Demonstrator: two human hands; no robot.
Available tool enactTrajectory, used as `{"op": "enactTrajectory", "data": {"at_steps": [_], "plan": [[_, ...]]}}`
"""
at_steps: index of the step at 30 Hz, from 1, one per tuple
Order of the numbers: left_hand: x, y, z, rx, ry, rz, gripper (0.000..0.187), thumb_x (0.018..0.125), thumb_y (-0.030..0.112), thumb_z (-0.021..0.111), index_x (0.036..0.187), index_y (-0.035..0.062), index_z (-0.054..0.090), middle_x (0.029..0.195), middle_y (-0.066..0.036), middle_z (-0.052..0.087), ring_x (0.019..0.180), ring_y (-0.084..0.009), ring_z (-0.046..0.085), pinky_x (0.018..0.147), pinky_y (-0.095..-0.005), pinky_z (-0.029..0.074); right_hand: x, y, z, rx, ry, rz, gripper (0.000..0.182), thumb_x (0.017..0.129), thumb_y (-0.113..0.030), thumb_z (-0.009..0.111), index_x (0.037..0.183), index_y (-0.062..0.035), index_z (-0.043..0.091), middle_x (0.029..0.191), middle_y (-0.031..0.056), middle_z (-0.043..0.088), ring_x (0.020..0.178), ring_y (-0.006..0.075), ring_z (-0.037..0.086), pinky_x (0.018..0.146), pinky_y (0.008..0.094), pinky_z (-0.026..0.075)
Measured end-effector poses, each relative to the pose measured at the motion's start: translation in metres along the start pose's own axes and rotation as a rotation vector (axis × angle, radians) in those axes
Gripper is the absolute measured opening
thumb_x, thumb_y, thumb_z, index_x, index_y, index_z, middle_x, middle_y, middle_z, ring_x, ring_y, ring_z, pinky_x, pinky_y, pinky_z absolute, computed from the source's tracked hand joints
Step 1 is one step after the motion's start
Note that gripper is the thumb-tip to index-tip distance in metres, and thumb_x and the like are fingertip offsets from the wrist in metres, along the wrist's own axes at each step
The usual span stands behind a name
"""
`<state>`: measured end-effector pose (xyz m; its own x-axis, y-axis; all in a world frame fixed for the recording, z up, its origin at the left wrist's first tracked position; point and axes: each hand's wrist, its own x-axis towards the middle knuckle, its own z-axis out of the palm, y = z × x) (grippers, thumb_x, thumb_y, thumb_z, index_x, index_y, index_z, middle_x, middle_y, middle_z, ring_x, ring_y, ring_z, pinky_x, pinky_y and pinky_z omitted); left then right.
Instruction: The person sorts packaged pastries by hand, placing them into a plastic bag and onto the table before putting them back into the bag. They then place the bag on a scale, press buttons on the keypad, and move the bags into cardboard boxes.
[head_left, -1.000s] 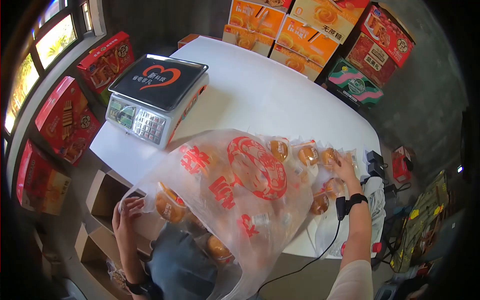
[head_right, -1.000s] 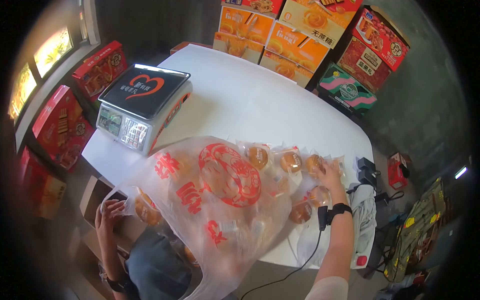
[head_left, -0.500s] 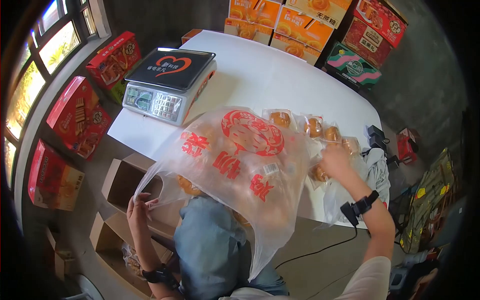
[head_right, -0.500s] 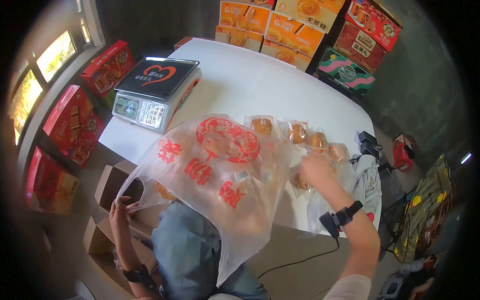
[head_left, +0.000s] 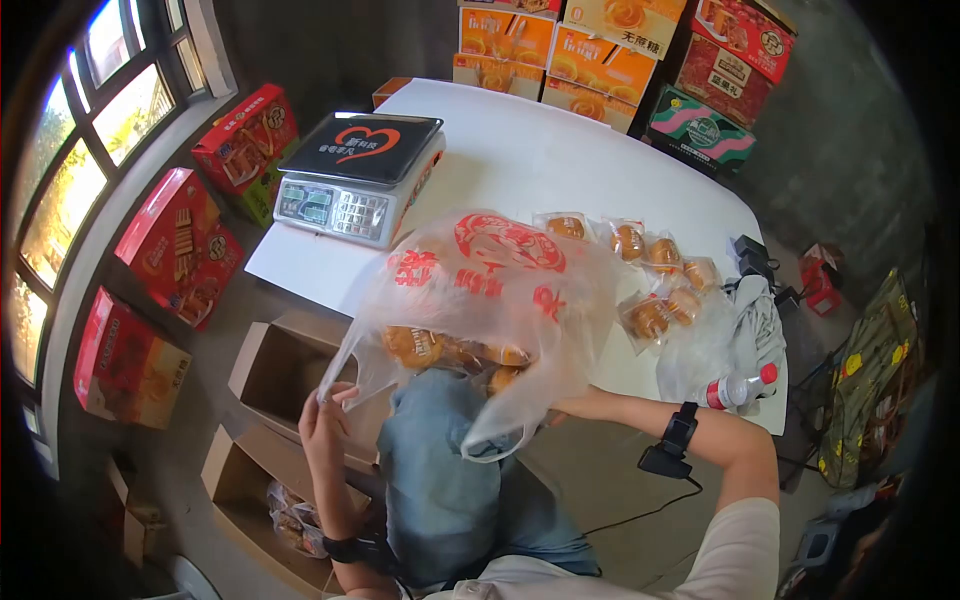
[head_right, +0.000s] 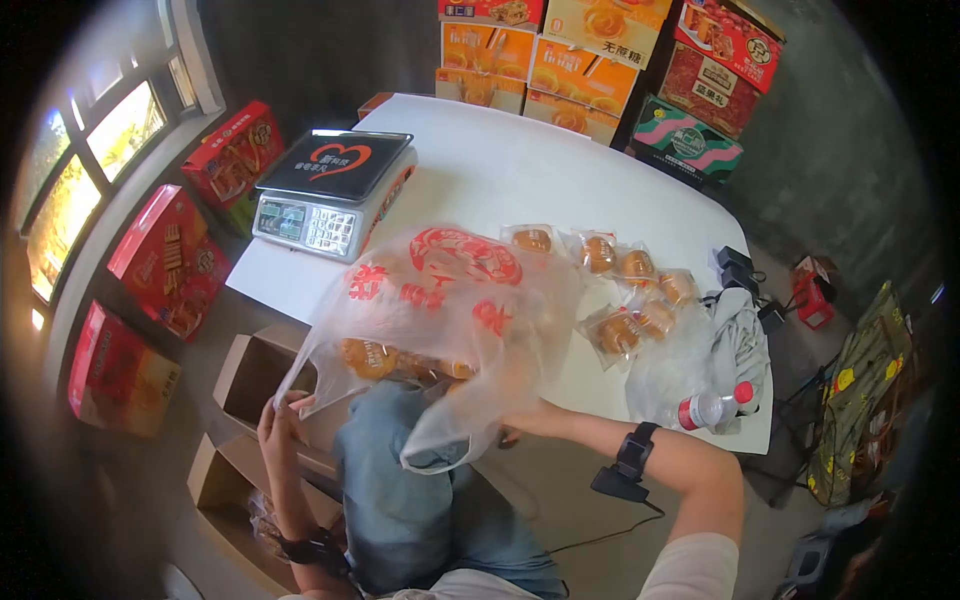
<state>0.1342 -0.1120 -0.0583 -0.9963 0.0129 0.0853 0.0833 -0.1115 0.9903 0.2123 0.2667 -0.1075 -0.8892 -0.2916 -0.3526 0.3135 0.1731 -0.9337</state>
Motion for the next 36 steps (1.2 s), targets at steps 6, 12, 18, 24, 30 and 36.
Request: {"op": "enactTrajectory", "data": {"at_steps": [6,12,18,24,30,36], "plan": [[-0.029,0.019,0.000,0.109,0.020,-0.018,0.022,0.090,0.006,0.040,0.100,-0.0060,0.055,0.083,-0.009,0.064,0.058,-0.0082,0.055,0.053,-0.0198,0.040,0.022,-0.029,0.020,-0.304,0.447,-0.132,0.045,0.084,-0.027,0.060,0.111,0.0061,0.045,0.100,0.0185,0.058,0.074,0.0249,0.061,0.058,0.0343,0.049],[-0.046,0.036,0.032,0.263,-0.048,0.012,0.022,0.089,0.003,0.041,0.101,-0.0031,0.058,0.085,-0.007,0.062,0.071,-0.0104,0.057,0.068,-0.0225,0.043,0.092,-0.019,-0.008,-0.492,0.881,-0.424,0.054,0.085,-0.032,0.059,0.113,0.0101,0.039,0.102,0.0187,0.054,0.081,0.0248,0.061,0.070,0.0350,0.049],[-0.021,0.024,0.059,0.687,-0.234,0.273,0.026,0.082,0.006,0.052,0.107,0.0008,0.058,0.115,-0.019,0.052,0.103,-0.0343,0.052,0.086,-0.0358,0.042,0.126,-0.053,-0.025,0.372,0.867,-0.174,0.060,0.084,-0.038,0.058,0.114,0.0114,0.040,0.107,0.0235,0.053,0.104,0.0302,0.052,0.090,0.0359,0.040],[0.026,0.000,0.086,0.696,-0.373,0.311,0.029,0.076,0.008,0.062,0.104,-0.0003,0.057,0.101,-0.016,0.054,0.095,-0.0307,0.053,0.083,-0.0334,0.042,0.121,-0.011,-0.019,-0.230,0.630,-0.414,0.075,0.079,-0.035,0.065,0.127,0.0091,0.028,0.121,0.0243,0.042,0.109,0.0328,0.045,0.094,0.0398,0.036],[0.071,-0.013,0.091,0.440,-0.494,0.149,0.027,0.075,0.006,0.062,0.101,0.0010,0.058,0.098,-0.012,0.054,0.091,-0.0257,0.052,0.081,-0.0298,0.040,0.117,-0.036,-0.023,-0.784,0.911,-0.316,0.086,0.071,-0.027,0.070,0.131,0.0094,0.021,0.122,0.0286,0.036,0.108,0.0432,0.041,0.094,0.0460,0.034],[0.091,-0.033,0.133,0.579,-0.666,0.412,0.023,0.079,0.008,0.057,0.101,0.0093,0.061,0.104,-0.013,0.052,0.100,-0.0280,0.048,0.082,-0.0383,0.041,0.152,-0.054,-0.047,-0.861,1.173,-0.436,0.092,0.070,-0.032,0.071,0.132,0.0093,0.019,0.126,0.0288,0.033,0.109,0.0431,0.041,0.091,0.0501,0.033]]}}
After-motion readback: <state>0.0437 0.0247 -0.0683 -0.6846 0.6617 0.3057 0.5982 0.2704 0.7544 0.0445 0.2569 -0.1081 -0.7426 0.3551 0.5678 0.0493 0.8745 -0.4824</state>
